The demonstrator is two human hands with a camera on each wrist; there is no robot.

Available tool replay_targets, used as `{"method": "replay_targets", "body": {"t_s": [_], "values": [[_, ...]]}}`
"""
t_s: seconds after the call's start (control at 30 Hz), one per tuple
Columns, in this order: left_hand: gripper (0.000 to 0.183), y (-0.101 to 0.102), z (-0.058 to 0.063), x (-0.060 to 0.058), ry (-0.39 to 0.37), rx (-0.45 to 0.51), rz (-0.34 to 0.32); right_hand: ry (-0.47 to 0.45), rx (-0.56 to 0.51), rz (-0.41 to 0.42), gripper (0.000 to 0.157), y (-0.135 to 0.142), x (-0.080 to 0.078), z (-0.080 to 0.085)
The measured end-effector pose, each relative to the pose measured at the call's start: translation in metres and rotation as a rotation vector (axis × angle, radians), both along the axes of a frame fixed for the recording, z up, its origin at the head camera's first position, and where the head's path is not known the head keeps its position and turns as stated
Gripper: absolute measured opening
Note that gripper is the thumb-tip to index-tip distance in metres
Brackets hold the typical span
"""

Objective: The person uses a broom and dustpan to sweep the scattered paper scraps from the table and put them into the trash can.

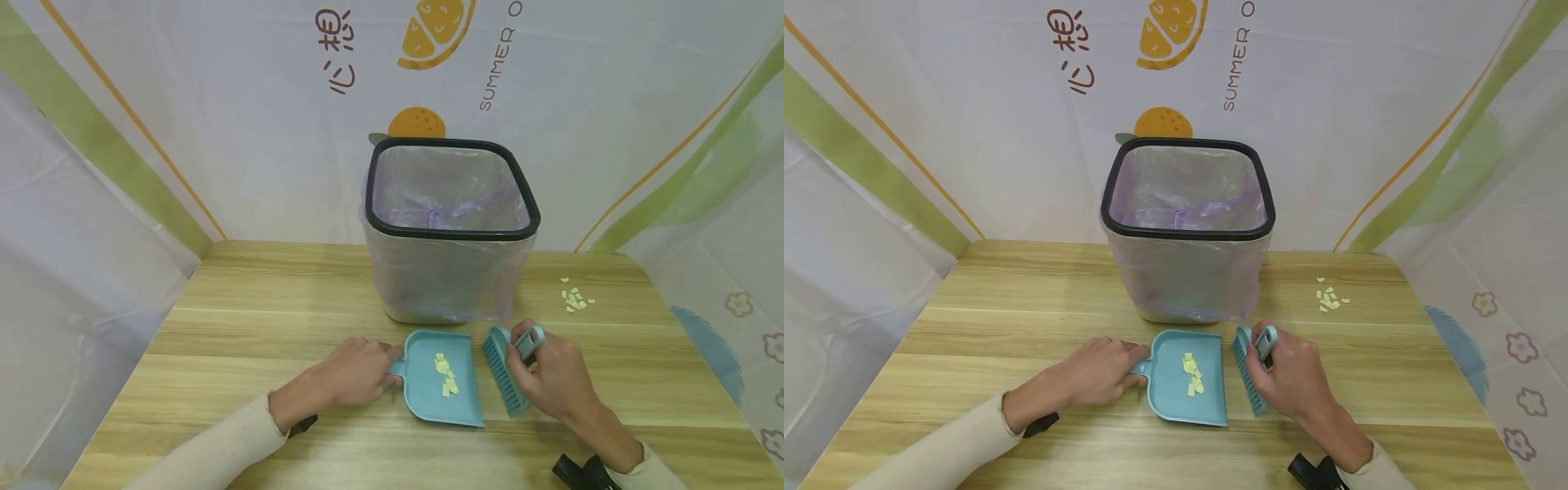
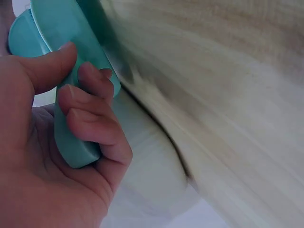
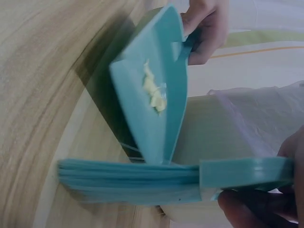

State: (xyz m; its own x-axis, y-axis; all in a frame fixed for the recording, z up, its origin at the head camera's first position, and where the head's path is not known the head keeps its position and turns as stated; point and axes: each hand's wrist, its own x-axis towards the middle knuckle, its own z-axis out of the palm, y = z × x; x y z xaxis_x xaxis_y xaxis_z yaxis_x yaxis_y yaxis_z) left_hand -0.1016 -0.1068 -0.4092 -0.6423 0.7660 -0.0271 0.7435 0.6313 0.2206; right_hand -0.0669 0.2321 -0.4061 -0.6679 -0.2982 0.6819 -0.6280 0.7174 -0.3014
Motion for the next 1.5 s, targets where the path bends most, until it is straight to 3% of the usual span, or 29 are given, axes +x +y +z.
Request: {"method": "replay_targets", "body": {"t_s": [0.5, 0.87, 1.27, 1.5], "values": [[0.023, -0.009, 0.030, 0.017, 0.022, 0.099, -0.039, -0.048, 0.002, -0.017, 0.006, 0.000, 0.000, -0.001], [0.021, -0.021, 0.057, 0.025, -0.046, 0.154, -0.120, -0.037, 0.001, -0.011, 0.004, 0.000, -0.002, -0.002], [0.018, -0.023, 0.077, 0.020, -0.007, 0.272, -0.164, -0.039, 0.003, -0.007, 0.004, 0.000, -0.004, -0.003], [0.021, -0.028, 0.102, 0.017, 0.002, 0.321, -0.164, -0.046, 0.014, -0.021, 0.005, -0.001, -0.003, -0.004]]}}
